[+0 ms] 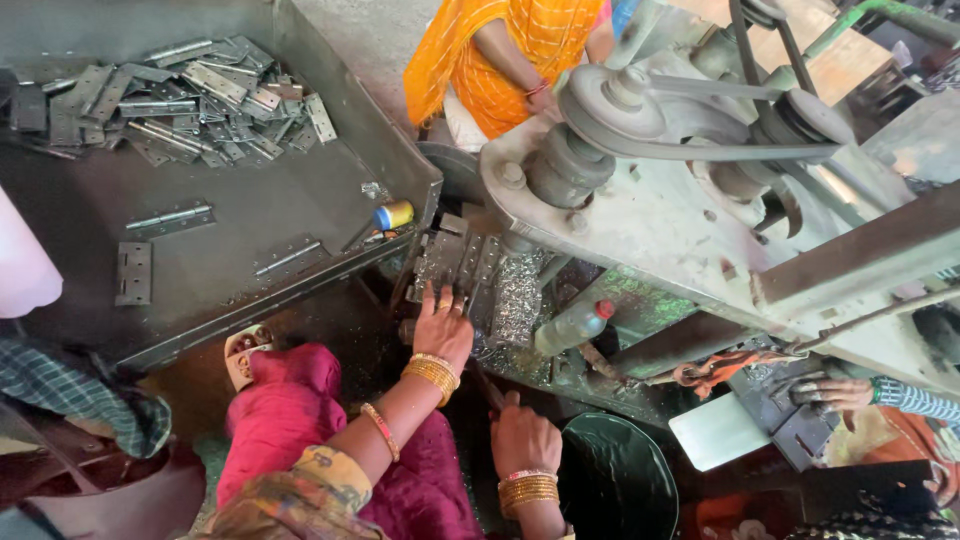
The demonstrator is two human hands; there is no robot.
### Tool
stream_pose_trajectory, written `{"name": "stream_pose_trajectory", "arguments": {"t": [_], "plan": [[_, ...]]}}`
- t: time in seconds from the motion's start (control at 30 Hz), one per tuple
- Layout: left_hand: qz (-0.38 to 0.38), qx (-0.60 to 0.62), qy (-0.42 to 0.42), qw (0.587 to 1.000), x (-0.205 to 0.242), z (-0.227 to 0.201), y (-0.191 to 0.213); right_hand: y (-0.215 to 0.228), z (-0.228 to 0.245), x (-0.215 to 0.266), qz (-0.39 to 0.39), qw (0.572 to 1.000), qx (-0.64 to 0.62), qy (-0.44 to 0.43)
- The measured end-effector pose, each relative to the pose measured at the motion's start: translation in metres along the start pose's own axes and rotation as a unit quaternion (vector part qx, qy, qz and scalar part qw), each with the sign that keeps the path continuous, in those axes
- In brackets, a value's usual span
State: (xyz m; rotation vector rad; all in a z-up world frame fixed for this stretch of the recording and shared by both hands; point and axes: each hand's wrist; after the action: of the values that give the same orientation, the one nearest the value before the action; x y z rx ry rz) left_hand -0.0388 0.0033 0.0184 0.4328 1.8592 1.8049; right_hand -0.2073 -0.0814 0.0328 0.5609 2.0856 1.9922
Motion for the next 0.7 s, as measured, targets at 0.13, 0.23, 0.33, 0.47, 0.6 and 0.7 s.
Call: {"name": "stream_pose_trajectory", "arguments": {"t": [0.13, 0.23, 0.33, 0.47, 0.6, 0.7], "plan": [[0.015, -0.002, 0.016, 1.000, -0.030, -0.002, 0.009, -0.074, -0.020, -0.021, 0.046, 0.998, -0.038, -0.016], [-0.020, 0.035, 0.037, 0.999, -0.022, -0.003, 0.004, -0.164, -0.025, -0.012, 0.042, 0.977, -0.206, -0.033], [0.006, 0.045, 0.031, 0.998, -0.009, 0.001, 0.001, -0.217, -0.031, 0.002, -0.060, 0.943, -0.327, -0.005], [0.018, 0.030, 0.026, 0.999, -0.026, 0.007, 0.009, -0.195, -0.048, -0.025, 0.028, 0.960, -0.277, -0.037], [0.028, 0.043, 0.033, 0.998, -0.027, -0.001, -0.003, -0.173, -0.044, -0.020, 0.040, 0.968, -0.235, -0.072], [-0.009, 0.061, 0.047, 0.997, -0.037, -0.001, -0.003, -0.173, -0.029, -0.015, 0.046, 0.949, -0.302, -0.080]]}}
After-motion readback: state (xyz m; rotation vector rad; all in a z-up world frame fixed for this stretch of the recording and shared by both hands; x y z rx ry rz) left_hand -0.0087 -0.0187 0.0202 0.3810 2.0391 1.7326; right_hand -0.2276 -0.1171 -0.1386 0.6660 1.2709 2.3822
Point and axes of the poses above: each hand's wrist, its own x-axis away from the middle knuckle, its own y-axis out of the back of the hand, z = x × y, and after that the axes turned 5 degrees about y, right-handed
